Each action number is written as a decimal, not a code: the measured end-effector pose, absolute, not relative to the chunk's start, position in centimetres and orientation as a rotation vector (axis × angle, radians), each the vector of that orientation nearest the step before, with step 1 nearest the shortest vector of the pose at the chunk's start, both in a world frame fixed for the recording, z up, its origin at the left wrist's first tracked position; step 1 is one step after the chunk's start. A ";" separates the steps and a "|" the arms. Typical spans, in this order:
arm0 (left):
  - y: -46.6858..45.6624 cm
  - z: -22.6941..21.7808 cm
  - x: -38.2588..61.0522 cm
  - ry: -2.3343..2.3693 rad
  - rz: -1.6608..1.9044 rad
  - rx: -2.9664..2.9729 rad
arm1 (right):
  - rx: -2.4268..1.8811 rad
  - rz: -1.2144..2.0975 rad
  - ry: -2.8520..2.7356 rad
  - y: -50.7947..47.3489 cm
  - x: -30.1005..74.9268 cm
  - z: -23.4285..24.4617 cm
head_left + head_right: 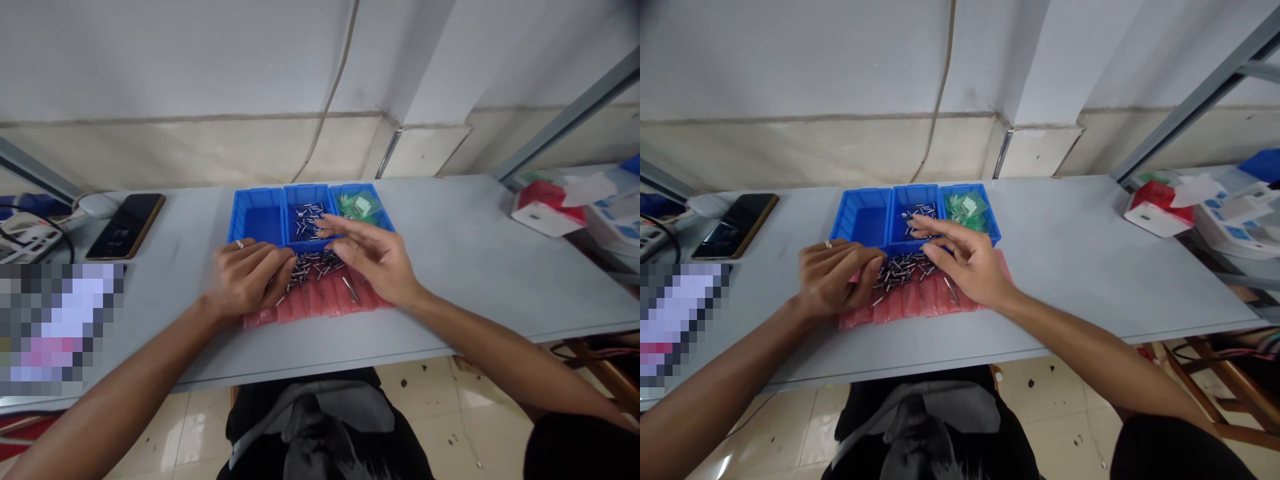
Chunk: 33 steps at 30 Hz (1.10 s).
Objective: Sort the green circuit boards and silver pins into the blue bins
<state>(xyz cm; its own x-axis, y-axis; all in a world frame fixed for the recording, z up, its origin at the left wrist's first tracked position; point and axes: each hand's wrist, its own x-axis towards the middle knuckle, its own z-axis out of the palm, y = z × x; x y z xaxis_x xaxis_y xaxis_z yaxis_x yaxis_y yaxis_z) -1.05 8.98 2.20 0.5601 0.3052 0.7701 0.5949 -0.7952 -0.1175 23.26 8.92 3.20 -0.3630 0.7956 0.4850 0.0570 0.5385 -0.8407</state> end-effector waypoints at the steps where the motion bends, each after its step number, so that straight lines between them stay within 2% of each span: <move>1: 9.0 2.2 -1.0 -0.727 -1.094 -2.437 | -0.688 0.800 -1.875 8.9 23.3 3.2; 7: 9.0 2.1 -1.0 -0.736 -1.075 -2.448 | -0.585 0.046 -2.621 9.2 23.2 1.8; 14: 9.0 2.2 -0.7 -0.741 -1.073 -2.434 | -0.519 -0.050 -2.664 9.4 23.2 1.4; 23: 8.9 2.1 -1.0 -0.721 -1.076 -2.501 | -0.568 0.277 -2.162 9.2 23.4 2.5; 29: 9.0 2.1 -0.9 -0.690 -1.057 -2.499 | -0.724 0.947 -1.767 8.4 23.0 3.1; 33: 9.1 2.1 -0.8 -0.666 -1.058 -2.484 | -0.711 1.113 -1.643 8.3 22.9 3.0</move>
